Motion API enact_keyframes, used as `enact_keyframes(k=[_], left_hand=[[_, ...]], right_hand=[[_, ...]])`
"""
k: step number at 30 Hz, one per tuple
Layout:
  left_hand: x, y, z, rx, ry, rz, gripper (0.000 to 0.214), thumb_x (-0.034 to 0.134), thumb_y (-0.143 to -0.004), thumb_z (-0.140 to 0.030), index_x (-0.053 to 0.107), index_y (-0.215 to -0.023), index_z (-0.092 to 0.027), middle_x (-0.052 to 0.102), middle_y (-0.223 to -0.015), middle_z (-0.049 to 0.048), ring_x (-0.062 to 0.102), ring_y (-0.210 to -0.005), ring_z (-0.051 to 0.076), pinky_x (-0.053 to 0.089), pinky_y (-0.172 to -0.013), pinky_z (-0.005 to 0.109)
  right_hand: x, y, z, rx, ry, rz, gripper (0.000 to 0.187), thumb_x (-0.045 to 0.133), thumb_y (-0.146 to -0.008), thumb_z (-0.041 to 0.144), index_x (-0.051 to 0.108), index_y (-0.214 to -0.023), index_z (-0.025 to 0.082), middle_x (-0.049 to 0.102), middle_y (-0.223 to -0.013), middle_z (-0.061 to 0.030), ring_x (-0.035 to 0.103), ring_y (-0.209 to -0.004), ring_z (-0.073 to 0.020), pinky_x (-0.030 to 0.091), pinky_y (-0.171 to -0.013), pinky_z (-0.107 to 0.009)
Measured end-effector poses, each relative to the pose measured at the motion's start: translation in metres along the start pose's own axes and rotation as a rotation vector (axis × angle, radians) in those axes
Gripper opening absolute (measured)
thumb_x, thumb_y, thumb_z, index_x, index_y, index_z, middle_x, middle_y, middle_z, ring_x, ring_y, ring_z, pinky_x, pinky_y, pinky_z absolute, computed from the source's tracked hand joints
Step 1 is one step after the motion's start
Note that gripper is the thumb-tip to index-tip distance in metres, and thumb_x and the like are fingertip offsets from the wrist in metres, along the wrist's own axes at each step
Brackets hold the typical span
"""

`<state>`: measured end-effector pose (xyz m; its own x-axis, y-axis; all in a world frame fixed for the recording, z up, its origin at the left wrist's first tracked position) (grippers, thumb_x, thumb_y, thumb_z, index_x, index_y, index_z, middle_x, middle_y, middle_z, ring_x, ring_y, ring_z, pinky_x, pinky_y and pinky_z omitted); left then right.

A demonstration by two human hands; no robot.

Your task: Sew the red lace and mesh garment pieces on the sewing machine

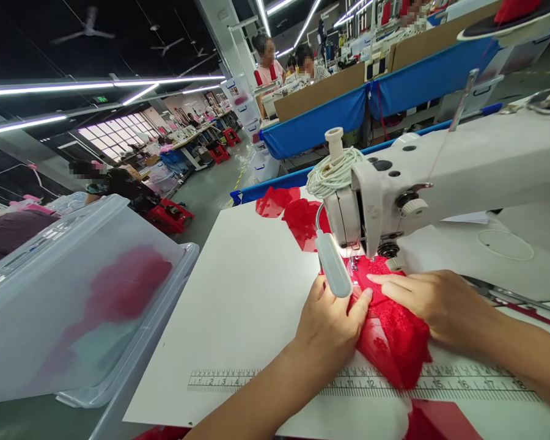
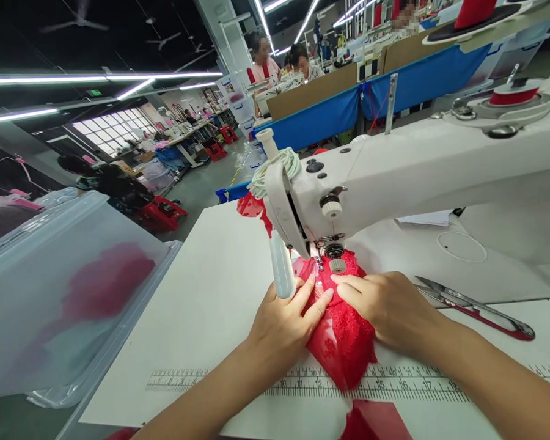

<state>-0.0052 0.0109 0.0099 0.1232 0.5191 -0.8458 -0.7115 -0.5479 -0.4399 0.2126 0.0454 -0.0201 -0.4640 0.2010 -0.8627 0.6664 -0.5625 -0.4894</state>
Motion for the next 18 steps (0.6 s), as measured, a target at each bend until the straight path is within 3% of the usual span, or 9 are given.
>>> enact_keyframes(k=[10,13,18], left_hand=[[0.0,-0.001,-0.001,-0.01,0.012,-0.073,0.034,0.047,-0.095,-0.008,0.071,-0.118,-0.013,0.073,-0.109,0.0164,0.066,-0.085,0.024,0.048,-0.079,0.04],[0.0,-0.002,0.0,-0.019,0.012,-0.024,0.037,0.045,-0.094,-0.009,0.07,-0.121,-0.013,0.073,-0.107,0.0175,0.066,-0.085,0.025,0.047,-0.077,0.041],[0.0,-0.002,0.003,-0.024,0.025,0.05,0.042,0.043,-0.09,-0.011,0.071,-0.121,-0.012,0.073,-0.104,0.0188,0.065,-0.087,0.028,0.047,-0.08,0.045]], right_hand=[[0.001,-0.001,0.0,-0.01,0.03,-0.026,0.024,0.046,-0.078,0.005,0.059,-0.088,0.023,0.072,-0.081,-0.0038,0.06,-0.058,-0.0192,0.03,-0.05,-0.034],[-0.003,-0.003,0.0,-0.008,0.034,-0.029,0.022,0.047,-0.079,0.005,0.057,-0.085,0.023,0.069,-0.073,-0.0032,0.058,-0.055,-0.0185,0.029,-0.049,-0.033],[-0.011,-0.01,-0.001,-0.035,0.003,0.009,0.024,0.046,-0.083,0.006,0.062,-0.092,0.022,0.073,-0.081,-0.0034,0.063,-0.059,-0.0179,0.034,-0.048,-0.032]])
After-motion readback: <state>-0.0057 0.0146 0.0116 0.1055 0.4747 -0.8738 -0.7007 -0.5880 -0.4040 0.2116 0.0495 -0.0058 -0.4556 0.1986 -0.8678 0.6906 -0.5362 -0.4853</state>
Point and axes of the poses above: each hand's wrist, its own y-axis away from the middle knuckle, its own x-axis out of the palm, z = x × y, the point moved 1 cm from there along -y, towards the middle knuckle
